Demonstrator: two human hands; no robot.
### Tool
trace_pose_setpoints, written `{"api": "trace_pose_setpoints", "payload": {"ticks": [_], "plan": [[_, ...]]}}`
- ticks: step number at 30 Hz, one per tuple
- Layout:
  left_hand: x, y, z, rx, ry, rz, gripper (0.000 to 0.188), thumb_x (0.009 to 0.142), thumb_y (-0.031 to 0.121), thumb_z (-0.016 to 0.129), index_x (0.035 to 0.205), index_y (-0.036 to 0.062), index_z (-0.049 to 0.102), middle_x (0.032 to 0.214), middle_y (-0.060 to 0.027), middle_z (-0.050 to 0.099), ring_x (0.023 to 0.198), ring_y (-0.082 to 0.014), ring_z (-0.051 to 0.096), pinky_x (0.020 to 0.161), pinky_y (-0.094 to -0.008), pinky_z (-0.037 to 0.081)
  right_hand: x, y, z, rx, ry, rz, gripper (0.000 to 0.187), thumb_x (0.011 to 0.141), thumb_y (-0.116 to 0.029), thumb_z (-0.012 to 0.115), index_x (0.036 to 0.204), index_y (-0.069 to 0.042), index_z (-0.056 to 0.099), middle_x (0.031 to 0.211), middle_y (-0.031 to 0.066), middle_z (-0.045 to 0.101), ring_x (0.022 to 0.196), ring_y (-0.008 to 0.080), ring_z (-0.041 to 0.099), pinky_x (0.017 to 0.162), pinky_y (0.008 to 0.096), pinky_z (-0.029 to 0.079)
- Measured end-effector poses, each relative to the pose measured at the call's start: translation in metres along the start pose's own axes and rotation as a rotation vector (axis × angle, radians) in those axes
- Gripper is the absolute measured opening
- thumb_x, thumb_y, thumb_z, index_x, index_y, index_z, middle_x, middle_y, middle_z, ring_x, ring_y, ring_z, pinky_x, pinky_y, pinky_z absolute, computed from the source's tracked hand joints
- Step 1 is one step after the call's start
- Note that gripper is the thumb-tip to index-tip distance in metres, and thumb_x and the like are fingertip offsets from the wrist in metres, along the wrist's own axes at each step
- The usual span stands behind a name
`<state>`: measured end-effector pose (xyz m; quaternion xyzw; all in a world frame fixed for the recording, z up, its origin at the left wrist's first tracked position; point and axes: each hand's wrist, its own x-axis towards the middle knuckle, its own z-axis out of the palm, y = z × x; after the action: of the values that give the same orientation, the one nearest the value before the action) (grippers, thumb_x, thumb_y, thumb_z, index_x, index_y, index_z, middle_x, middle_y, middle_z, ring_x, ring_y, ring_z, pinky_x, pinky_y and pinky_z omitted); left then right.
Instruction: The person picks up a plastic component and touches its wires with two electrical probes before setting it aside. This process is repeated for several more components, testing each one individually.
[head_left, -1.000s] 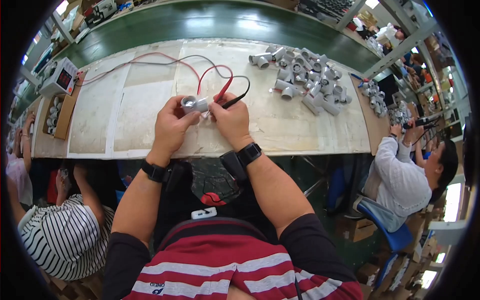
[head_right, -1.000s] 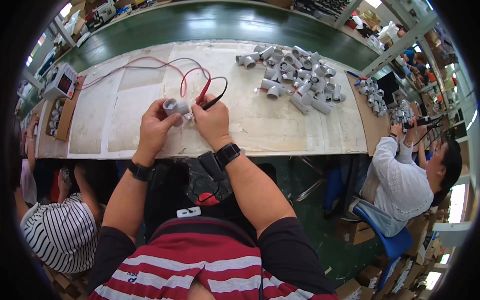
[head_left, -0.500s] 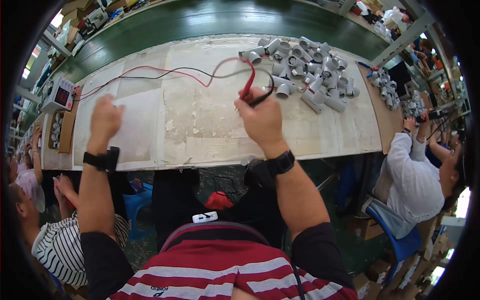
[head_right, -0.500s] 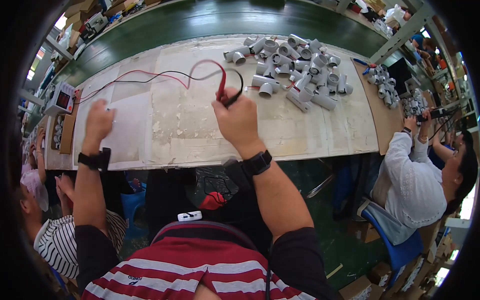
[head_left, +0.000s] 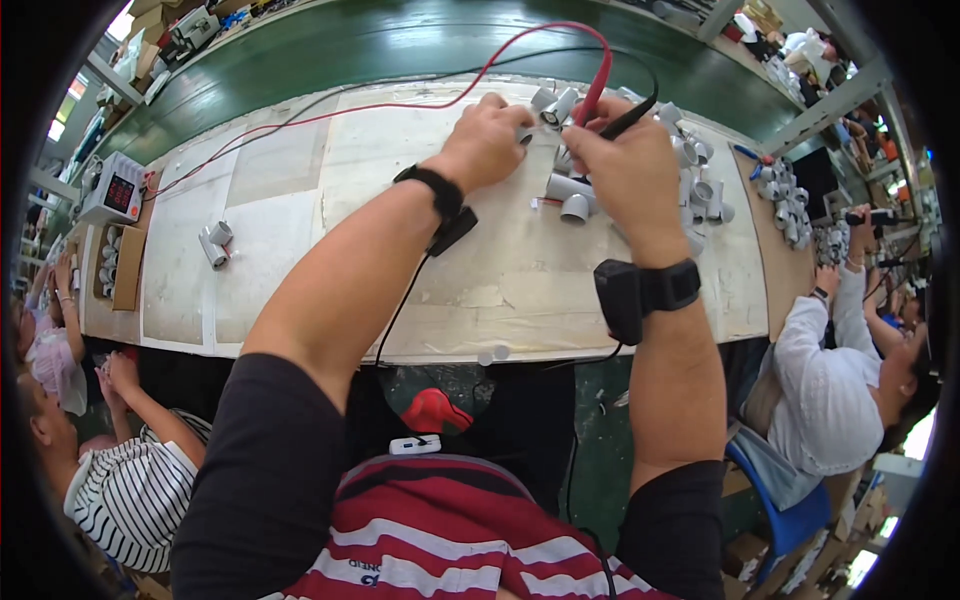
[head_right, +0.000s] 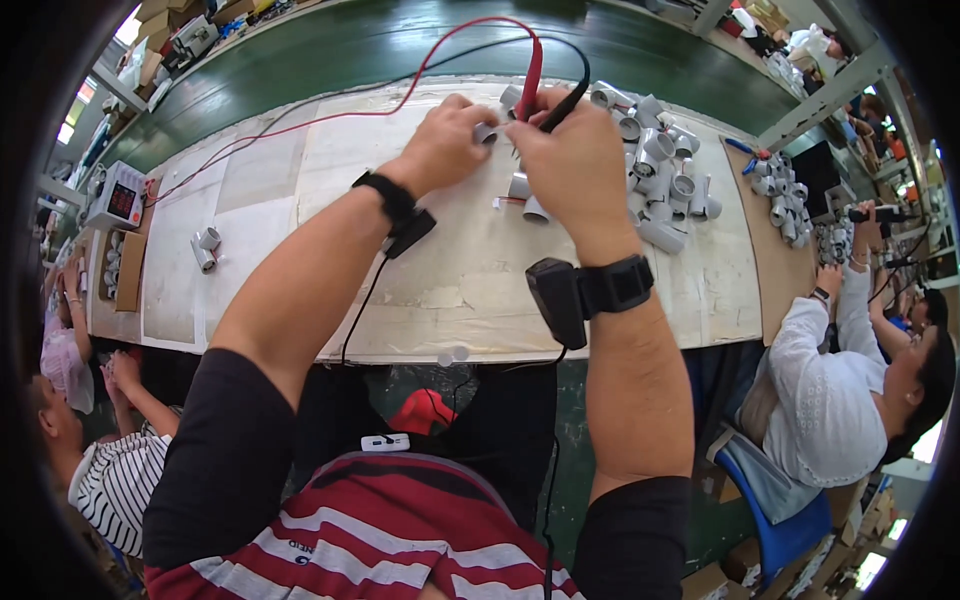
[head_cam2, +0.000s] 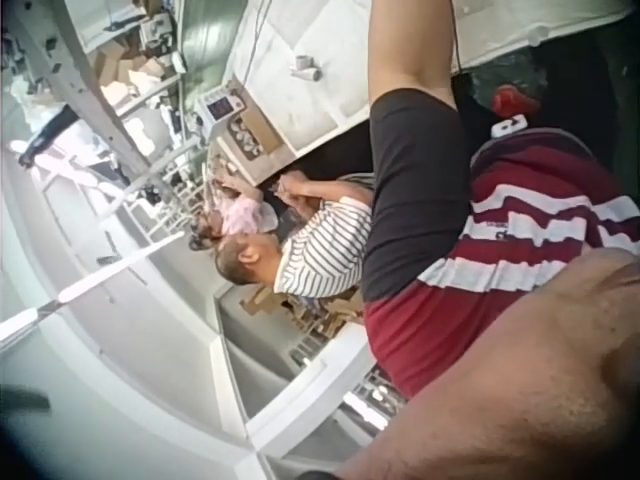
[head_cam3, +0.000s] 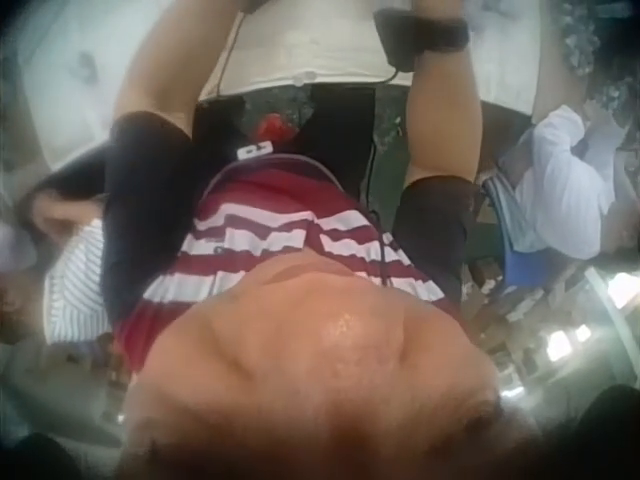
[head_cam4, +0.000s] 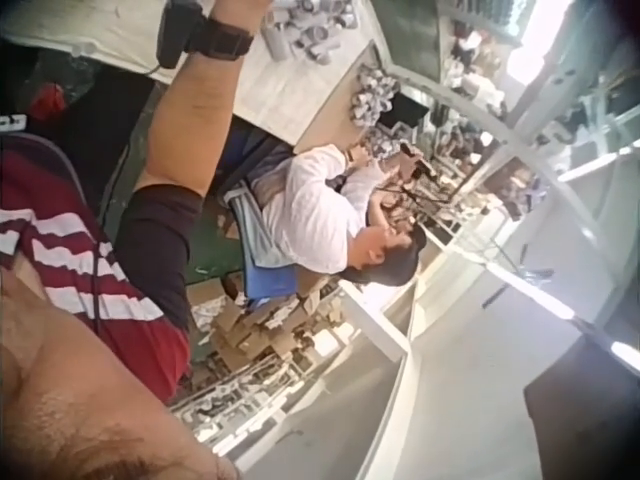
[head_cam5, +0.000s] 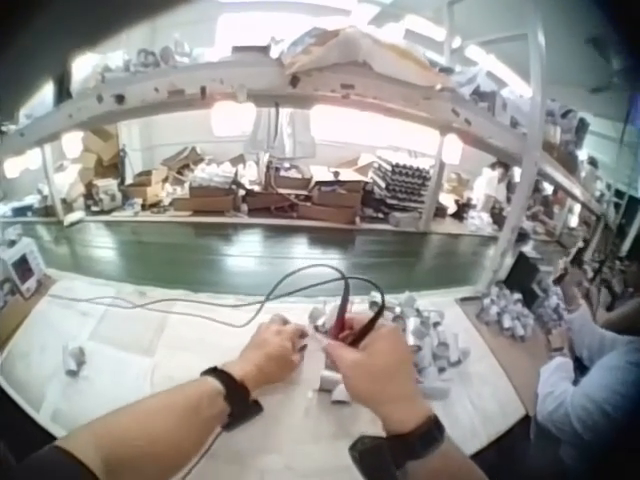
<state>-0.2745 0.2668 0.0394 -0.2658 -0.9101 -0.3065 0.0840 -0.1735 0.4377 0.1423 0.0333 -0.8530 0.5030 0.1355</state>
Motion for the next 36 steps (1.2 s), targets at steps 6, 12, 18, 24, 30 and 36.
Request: {"api": "trace_pose_setpoints", "payload": {"ticks": [6,12,18,24,30,36], "plan": [[-0.136,0.015,-0.098,-0.723,-0.051,-0.727,0.039,0.091,0.044,0.075,0.095,0.0056,0.077,0.077,-0.0050,0.066,0.074,-0.0175,0.061,0.065,-0.0316,0.050,-0.038,0.014,0.054,0.579,-0.141,0.220,0.022,0.088,-0.007,0.075,0.106,0.004,0.069,0.084,0.0089,0.073,0.071,0.0163,0.070,0.062,0.0264,0.057],[-0.211,0.011,-0.150,-0.812,0.006,-1.048,0.045,0.093,0.051,0.073,0.088,0.0057,0.074,0.071,0.0003,0.059,0.057,-0.0106,0.048,0.049,-0.0263,0.035,-0.084,0.005,0.139,0.810,-0.209,0.296,0.023,0.089,-0.006,0.075,0.107,0.005,0.067,0.088,0.0113,0.073,0.072,0.0177,0.071,0.064,0.0275,0.060],[-0.220,0.015,-0.166,-0.686,-0.096,-1.097,0.044,0.096,0.051,0.070,0.090,0.0069,0.074,0.070,0.0007,0.061,0.052,-0.0076,0.045,0.045,-0.0238,0.030,-0.105,-0.008,0.176,0.697,-0.259,0.282,0.019,0.090,-0.004,0.074,0.106,0.004,0.068,0.087,0.0109,0.073,0.070,0.0166,0.070,0.062,0.0271,0.059],[-0.218,0.012,-0.165,-0.668,-0.119,-1.086,0.046,0.095,0.051,0.070,0.087,0.0061,0.074,0.066,0.0010,0.057,0.050,-0.0083,0.044,0.043,-0.0253,0.028,-0.108,-0.007,0.187,0.690,-0.261,0.306,0.017,0.091,-0.005,0.075,0.104,0.003,0.068,0.085,0.0092,0.073,0.066,0.0147,0.069,0.061,0.0259,0.057],[-0.217,-0.005,-0.162,-0.628,-0.155,-1.085,0.045,0.096,0.050,0.070,0.084,0.0071,0.072,0.065,0.0008,0.057,0.049,-0.0084,0.043,0.043,-0.0265,0.027,-0.106,-0.009,0.193,0.609,-0.273,0.280,0.017,0.091,-0.006,0.074,0.104,0.002,0.068,0.084,0.0085,0.073,0.066,0.0138,0.069,0.060,0.0254,0.056],[-0.219,-0.012,-0.155,-0.622,-0.127,-1.064,0.047,0.095,0.052,0.069,0.084,0.0066,0.072,0.064,-0.0009,0.058,0.049,-0.0091,0.044,0.042,-0.0276,0.029,-0.107,-0.006,0.194,0.516,-0.291,0.210,0.018,0.091,-0.008,0.073,0.106,0.001,0.068,0.085,0.0076,0.073,0.067,0.0128,0.069,0.061,0.0245,0.055]]}}
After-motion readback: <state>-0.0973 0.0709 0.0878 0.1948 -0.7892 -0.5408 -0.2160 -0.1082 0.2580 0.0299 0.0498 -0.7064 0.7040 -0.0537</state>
